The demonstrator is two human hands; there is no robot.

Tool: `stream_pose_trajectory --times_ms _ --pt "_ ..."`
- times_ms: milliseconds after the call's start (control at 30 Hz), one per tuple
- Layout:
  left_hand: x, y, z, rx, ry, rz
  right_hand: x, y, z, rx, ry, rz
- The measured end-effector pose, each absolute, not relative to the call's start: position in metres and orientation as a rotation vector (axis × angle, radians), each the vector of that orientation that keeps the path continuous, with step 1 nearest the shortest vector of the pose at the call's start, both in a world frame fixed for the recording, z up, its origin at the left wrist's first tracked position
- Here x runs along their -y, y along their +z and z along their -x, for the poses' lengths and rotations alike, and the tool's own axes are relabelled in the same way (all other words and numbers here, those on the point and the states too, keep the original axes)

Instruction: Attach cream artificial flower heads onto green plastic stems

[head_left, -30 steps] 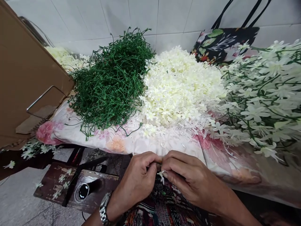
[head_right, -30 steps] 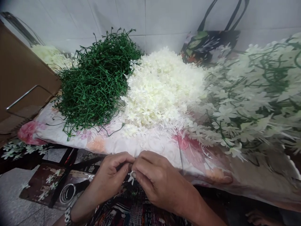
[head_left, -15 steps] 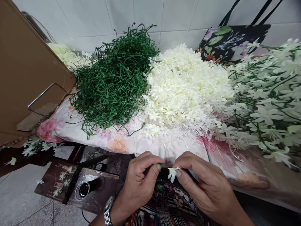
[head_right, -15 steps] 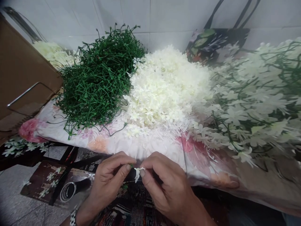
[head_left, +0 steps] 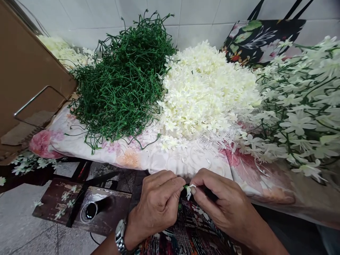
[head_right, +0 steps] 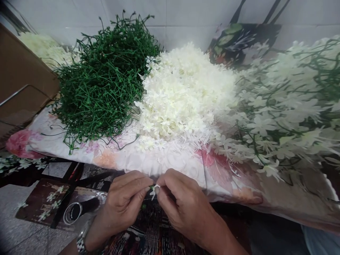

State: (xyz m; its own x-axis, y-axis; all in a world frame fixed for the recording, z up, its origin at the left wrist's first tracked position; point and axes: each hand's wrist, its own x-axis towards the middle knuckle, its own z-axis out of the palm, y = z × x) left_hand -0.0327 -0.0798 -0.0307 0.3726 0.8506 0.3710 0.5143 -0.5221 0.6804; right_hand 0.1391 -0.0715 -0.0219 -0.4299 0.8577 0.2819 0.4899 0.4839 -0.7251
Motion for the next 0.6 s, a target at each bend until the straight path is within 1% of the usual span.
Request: stream_pose_trajectory --times_ms 133,333,467,600 --pt "0.079 -0.031 0.031 -1.181 0.945 -2.171 0.074 -0.028 -0.137 2.065 0.716 1.094" --pt "0.079 -0.033 0.028 -1.140 0.992 -2.057 0.081 -0.038 -0.136 2.011 0.736 1.101" --pt "0.079 -0.035 0.028 -1.109 1.037 -2.035 0.084 -0.045 -0.136 1.967 0.782 1.108" --pt "0.080 -0.035 0.028 -1.098 1.011 -2.036 0.084 -0.047 -0.137 1.954 0.827 1.103"
